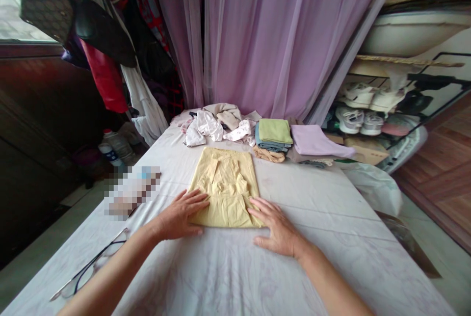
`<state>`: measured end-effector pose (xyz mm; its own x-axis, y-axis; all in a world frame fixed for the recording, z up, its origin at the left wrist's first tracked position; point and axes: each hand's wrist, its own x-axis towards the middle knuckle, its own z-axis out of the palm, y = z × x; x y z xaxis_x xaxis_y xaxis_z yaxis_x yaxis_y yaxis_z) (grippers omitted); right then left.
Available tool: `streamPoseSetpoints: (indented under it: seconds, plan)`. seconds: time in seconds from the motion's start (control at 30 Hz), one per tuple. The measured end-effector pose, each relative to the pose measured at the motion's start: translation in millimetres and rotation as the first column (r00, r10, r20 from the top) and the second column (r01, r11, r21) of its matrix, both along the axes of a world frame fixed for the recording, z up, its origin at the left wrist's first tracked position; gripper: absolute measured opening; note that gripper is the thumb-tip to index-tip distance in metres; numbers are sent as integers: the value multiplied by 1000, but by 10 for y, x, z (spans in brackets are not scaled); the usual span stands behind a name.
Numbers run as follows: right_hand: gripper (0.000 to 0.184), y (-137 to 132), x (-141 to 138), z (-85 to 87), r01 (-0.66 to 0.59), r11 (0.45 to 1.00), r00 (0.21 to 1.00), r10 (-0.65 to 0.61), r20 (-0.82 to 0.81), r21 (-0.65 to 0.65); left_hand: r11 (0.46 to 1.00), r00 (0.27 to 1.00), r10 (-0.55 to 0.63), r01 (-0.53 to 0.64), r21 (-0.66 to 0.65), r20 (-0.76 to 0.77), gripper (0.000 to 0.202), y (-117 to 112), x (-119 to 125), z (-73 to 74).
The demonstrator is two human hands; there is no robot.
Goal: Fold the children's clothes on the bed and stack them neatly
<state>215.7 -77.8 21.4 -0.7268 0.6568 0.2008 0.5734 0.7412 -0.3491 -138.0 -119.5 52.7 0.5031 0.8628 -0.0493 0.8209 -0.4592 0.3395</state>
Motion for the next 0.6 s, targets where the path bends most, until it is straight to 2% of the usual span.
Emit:
streamPoseSetpoints:
  seconds: [0.1,0.27,0.43,0.5,0.6]
  plan:
    - [58,-6,-28,-16,22,998,999,-24,31,59,1000,998,6,-8,-27,-55,81,-53,-8,26]
    - [38,18,-108,-5,16,968,999,-5,-44,250,996,996,13,-5,92,-87,68,-81,111,124]
    - [34,63,-112,50,-10,951,993,46,-110,309,991,990,50,-33,133,-129,78,-143,144,146]
    - [34,74,-109,88,-4,956,990,45,-135,294,987,993,78,-64,150,-90,73,-146,92,116]
    - [32,60,-103,168,16,961,985,31,-167,276,973,991,122,-131,188,57,49,-128,-17,78]
